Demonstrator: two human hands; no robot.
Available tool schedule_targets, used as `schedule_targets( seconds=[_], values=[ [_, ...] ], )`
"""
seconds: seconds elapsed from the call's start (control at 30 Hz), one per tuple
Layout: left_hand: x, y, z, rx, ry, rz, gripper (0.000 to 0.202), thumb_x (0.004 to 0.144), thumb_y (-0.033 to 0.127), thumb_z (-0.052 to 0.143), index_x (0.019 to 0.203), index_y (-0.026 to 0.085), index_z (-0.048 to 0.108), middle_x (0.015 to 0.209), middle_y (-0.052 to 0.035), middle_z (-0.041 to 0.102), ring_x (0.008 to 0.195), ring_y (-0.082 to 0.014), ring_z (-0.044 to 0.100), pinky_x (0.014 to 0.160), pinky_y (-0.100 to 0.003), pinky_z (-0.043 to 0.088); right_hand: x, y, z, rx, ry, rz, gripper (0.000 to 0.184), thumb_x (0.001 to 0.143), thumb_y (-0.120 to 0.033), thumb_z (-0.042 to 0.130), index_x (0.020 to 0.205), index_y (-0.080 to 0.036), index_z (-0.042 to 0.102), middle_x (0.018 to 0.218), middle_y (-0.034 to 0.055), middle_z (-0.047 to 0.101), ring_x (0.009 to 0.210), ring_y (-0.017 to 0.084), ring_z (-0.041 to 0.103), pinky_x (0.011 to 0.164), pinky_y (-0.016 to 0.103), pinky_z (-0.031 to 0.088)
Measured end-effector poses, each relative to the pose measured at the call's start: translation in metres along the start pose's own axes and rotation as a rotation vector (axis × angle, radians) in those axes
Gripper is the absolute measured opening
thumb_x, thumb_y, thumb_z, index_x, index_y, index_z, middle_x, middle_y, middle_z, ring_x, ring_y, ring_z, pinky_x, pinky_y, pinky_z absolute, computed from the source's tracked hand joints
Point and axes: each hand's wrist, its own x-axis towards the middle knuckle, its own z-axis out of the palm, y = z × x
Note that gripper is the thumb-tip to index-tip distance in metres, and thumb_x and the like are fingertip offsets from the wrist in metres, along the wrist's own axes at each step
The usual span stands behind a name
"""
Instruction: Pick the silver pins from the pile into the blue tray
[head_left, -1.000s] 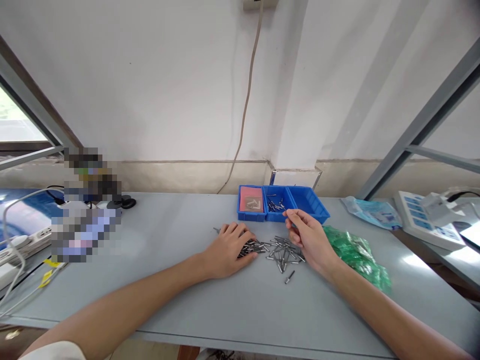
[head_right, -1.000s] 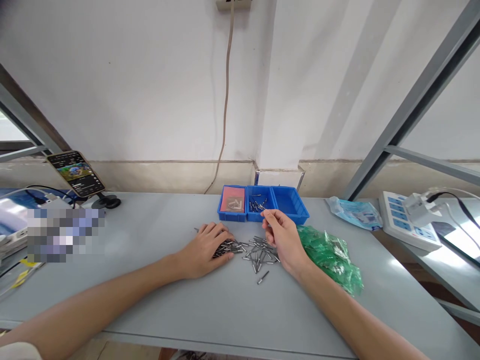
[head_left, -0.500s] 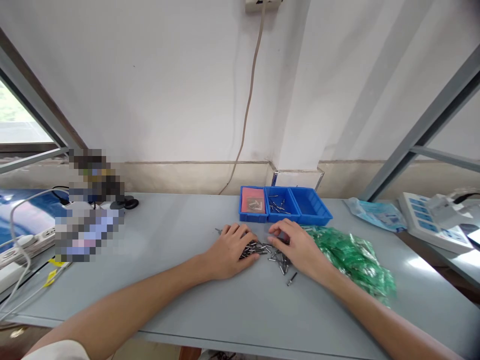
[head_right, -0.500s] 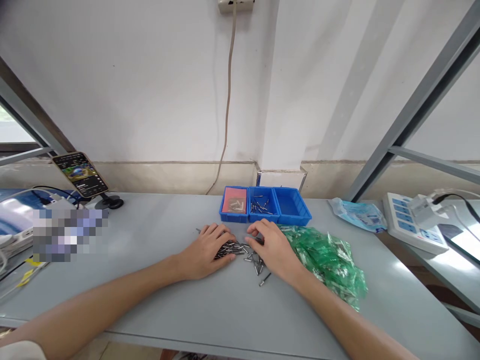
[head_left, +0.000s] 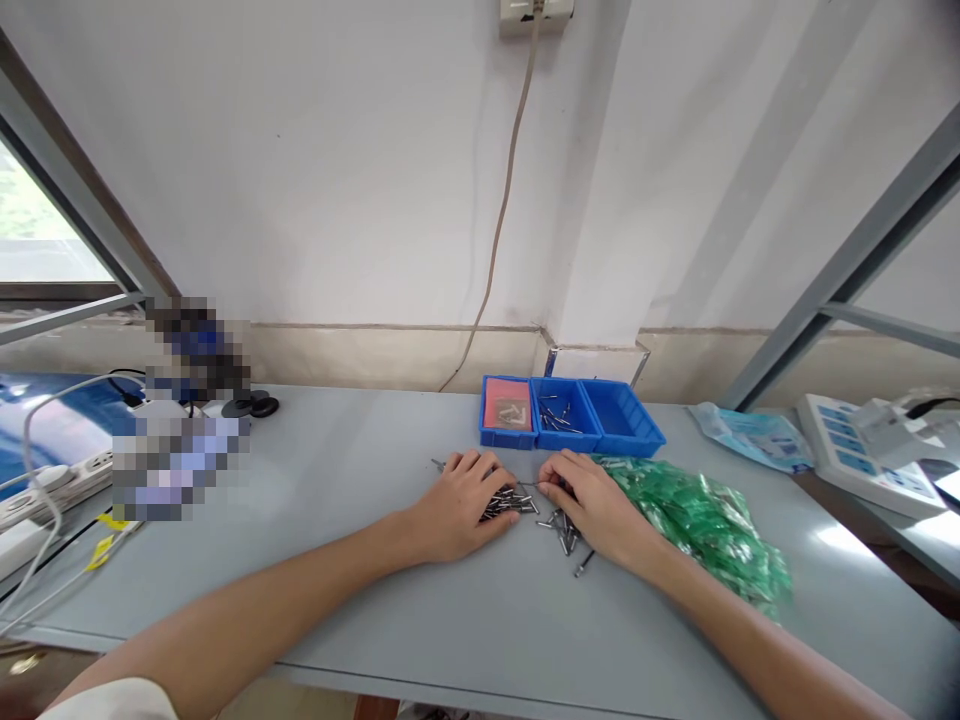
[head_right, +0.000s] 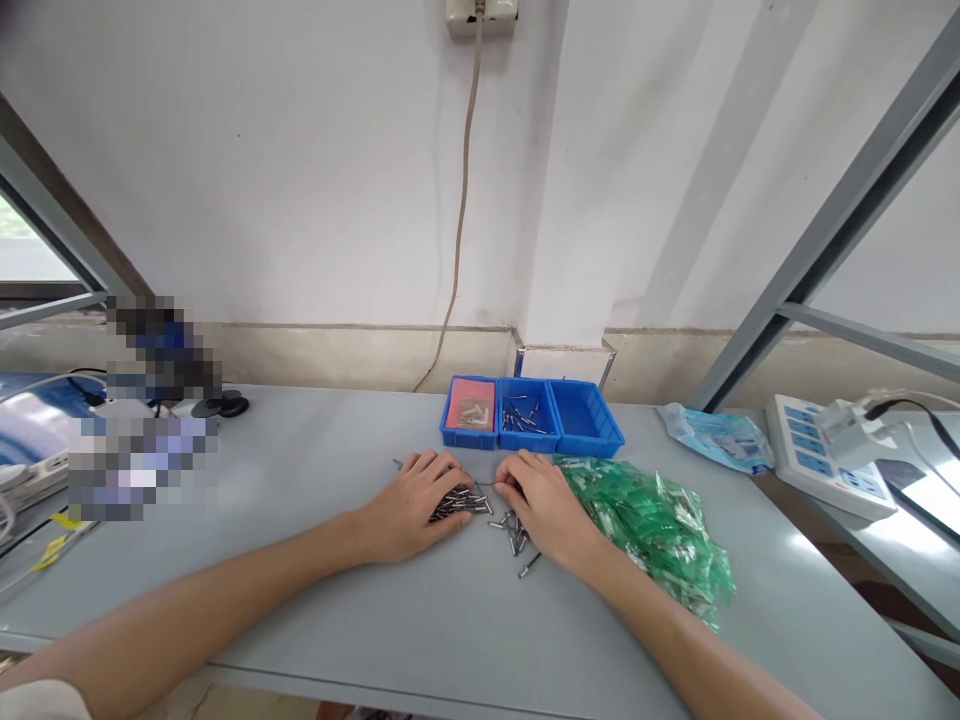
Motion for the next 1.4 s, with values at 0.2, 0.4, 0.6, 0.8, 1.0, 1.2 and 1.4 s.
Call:
schedule_targets(
  seconds=[0.2, 0.4, 0.6, 0.8, 1.0, 1.2, 1.4],
  values=[
    [0.000, -0.001, -0.001, 0.002, -0.008, -0.004, 0.028, 0.105, 0.044, 0.060, 0.125, 0.024, 0.058, 0.121, -0.0066, 0.061, 0.107, -0.0271, 0.053, 0.093, -0.044, 0.040, 0.000, -0.003, -0.003, 0.162, 0.089, 0.155, 0.018, 0.105, -0.039, 0.049, 0.094, -0.026, 0.057, 0.084, 0.0007, 0.066, 0.078, 0.022, 0.062, 0.071, 0.034, 0.047],
    [-0.001, 0.000, -0.001, 0.004, -0.001, -0.003, 0.028, 0.105, 0.044, 0.059, 0.124, 0.024, 0.058, 0.121, -0.0072, 0.061, 0.106, -0.0272, 0.053, 0.093, -0.044, 0.041, 0.001, -0.003, -0.005, 0.253, 0.175, 0.149, 0.013, 0.103, -0.037, 0.052, 0.099, -0.026, 0.059, 0.090, 0.0010, 0.067, 0.080, 0.020, 0.061, 0.071, 0.032, 0.047],
    [-0.001, 0.001, -0.002, 0.004, -0.009, -0.004, 0.028, 0.104, 0.042, 0.061, 0.125, 0.024, 0.058, 0.122, -0.0076, 0.061, 0.107, -0.0275, 0.054, 0.093, -0.043, 0.040, 0.001, -0.003, -0.007, 0.317, 0.182, 0.150, 0.029, 0.108, -0.040, 0.044, 0.105, -0.028, 0.070, 0.110, 0.0047, 0.069, 0.079, 0.020, 0.064, 0.074, 0.036, 0.052],
    [0.000, 0.000, 0.000, 0.011, -0.005, 0.001, 0.028, 0.105, 0.043, 0.060, 0.125, 0.024, 0.057, 0.122, -0.0070, 0.061, 0.107, -0.0267, 0.053, 0.093, -0.043, 0.040, 0.002, -0.005, -0.005, 0.338, 0.223, 0.190, 0.022, 0.102, -0.042, 0.058, 0.118, -0.029, 0.067, 0.102, 0.0032, 0.072, 0.084, 0.022, 0.064, 0.072, 0.034, 0.051],
    [-0.001, 0.000, -0.001, 0.006, -0.002, 0.002, 0.027, 0.105, 0.044, 0.059, 0.124, 0.024, 0.058, 0.123, -0.0077, 0.062, 0.108, -0.0274, 0.054, 0.092, -0.043, 0.040, 0.001, -0.007, -0.007, 0.320, 0.247, 0.165, 0.023, 0.102, -0.043, 0.056, 0.114, -0.027, 0.069, 0.100, 0.0048, 0.072, 0.082, 0.023, 0.062, 0.072, 0.035, 0.051],
    [-0.001, 0.000, -0.001, 0.010, 0.003, 0.001, 0.027, 0.105, 0.044, 0.059, 0.125, 0.025, 0.058, 0.123, -0.0066, 0.062, 0.106, -0.0263, 0.054, 0.093, -0.043, 0.040, 0.000, -0.007, -0.010, 0.393, 0.271, 0.204, 0.029, 0.104, -0.047, 0.054, 0.116, -0.029, 0.073, 0.102, 0.0049, 0.074, 0.089, 0.024, 0.068, 0.077, 0.035, 0.054],
    [-0.002, -0.001, 0.000, 0.012, -0.003, 0.002, 0.027, 0.106, 0.044, 0.059, 0.125, 0.025, 0.058, 0.123, -0.0064, 0.061, 0.107, -0.0265, 0.053, 0.094, -0.043, 0.040, 0.001, -0.005, -0.012, 0.475, 0.306, 0.208, 0.031, 0.102, -0.052, 0.058, 0.109, -0.028, 0.076, 0.109, 0.0064, 0.072, 0.070, 0.018, 0.065, 0.069, 0.034, 0.054]
  ],
)
